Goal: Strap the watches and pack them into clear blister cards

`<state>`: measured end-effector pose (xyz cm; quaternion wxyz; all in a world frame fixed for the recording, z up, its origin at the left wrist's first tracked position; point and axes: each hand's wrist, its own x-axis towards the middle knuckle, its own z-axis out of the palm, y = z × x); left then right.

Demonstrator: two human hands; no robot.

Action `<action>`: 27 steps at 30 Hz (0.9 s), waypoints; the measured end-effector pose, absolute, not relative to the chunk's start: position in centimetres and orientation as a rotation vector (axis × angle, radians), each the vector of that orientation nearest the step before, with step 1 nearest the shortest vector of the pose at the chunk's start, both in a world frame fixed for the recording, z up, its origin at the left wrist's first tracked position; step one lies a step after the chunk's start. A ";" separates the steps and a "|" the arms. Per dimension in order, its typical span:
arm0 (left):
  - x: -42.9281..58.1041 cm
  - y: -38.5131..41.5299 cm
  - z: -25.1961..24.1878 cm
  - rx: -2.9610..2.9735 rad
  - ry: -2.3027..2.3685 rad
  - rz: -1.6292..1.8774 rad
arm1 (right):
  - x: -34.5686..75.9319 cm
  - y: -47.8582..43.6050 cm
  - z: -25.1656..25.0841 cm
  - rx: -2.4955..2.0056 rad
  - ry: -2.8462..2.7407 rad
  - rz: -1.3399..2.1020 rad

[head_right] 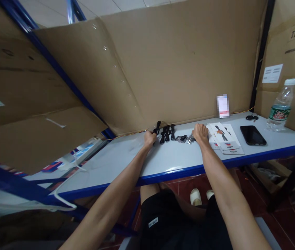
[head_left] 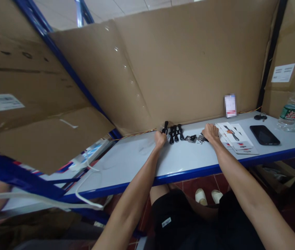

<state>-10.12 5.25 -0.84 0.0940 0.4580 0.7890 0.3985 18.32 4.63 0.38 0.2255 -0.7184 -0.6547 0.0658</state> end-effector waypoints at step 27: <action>-9.7 5.9 -2.1 1.570 2.537 0.884 | 18.3 4.3 0.8 -2.005 -1.856 0.189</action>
